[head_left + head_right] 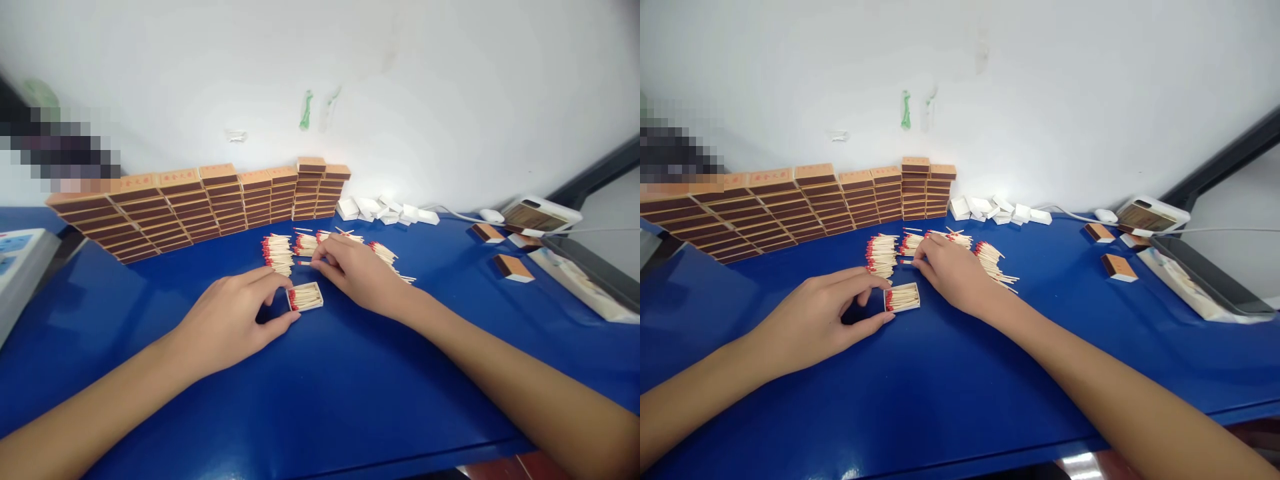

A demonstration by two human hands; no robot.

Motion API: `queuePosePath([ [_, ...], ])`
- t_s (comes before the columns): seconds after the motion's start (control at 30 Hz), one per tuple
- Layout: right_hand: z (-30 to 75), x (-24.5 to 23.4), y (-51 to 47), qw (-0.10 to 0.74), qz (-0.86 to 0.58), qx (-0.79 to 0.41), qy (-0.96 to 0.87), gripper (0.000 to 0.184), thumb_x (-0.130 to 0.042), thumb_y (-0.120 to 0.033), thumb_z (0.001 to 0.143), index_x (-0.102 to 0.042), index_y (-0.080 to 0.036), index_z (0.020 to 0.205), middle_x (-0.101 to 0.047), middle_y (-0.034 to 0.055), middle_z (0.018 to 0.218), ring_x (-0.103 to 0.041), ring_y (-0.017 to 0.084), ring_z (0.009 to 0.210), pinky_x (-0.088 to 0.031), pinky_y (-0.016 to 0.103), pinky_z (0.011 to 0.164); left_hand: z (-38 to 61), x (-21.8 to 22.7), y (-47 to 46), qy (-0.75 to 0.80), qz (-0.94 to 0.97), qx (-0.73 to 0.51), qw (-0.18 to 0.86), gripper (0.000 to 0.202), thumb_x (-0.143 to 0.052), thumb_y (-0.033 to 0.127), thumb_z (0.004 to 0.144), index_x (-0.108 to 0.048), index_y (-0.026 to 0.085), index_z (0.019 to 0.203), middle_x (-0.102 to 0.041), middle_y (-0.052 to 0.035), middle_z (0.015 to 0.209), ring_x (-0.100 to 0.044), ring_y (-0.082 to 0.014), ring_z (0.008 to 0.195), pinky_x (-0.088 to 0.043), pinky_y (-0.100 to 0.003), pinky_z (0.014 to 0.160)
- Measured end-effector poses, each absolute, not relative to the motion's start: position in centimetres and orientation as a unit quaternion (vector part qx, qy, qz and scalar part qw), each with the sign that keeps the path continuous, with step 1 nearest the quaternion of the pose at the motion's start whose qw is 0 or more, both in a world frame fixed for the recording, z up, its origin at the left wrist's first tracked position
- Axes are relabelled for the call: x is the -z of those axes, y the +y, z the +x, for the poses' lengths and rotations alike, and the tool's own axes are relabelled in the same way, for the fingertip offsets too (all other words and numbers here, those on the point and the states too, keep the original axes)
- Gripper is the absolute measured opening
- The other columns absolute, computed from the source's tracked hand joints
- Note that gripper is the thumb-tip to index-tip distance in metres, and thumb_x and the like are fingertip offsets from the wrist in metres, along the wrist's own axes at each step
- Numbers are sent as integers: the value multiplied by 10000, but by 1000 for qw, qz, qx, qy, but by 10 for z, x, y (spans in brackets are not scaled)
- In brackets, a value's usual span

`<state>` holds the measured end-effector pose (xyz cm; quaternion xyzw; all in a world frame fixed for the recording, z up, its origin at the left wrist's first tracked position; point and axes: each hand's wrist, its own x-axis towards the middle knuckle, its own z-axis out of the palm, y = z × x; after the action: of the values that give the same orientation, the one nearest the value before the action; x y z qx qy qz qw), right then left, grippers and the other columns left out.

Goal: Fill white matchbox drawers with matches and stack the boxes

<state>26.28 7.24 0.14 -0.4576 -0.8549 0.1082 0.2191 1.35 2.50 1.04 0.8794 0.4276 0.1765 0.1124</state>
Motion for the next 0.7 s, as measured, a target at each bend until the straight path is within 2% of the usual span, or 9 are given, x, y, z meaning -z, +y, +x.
queuePosePath([
  [0.17,267,-12,55,210,-401,-155,-878,88,-593,-247,1069,-634,-199,1009,-620,28,934,-564,168,792,-397,285,687,12,-11,27,436,872,-185,121,281,-684,419,964,-719,257,1192,-640,21,865,-578,-139,673,-416,-282,608],
  [0.5,264,-18,40,156,-376,-167,-898,81,-584,-175,1057,-663,-192,1064,-707,59,1067,-654,189,888,-466,312,762,11,-8,27,444,866,-190,129,257,-706,420,955,-716,268,1162,-621,33,834,-551,-129,657,-394,-274,605],
  [0.7,264,-17,44,187,-370,-196,-889,75,-645,-230,1040,-692,-192,997,-666,23,916,-590,156,799,-425,284,703,12,-8,28,439,869,-189,130,239,-694,431,965,-707,276,1146,-619,34,837,-553,-133,667,-388,-271,605],
])
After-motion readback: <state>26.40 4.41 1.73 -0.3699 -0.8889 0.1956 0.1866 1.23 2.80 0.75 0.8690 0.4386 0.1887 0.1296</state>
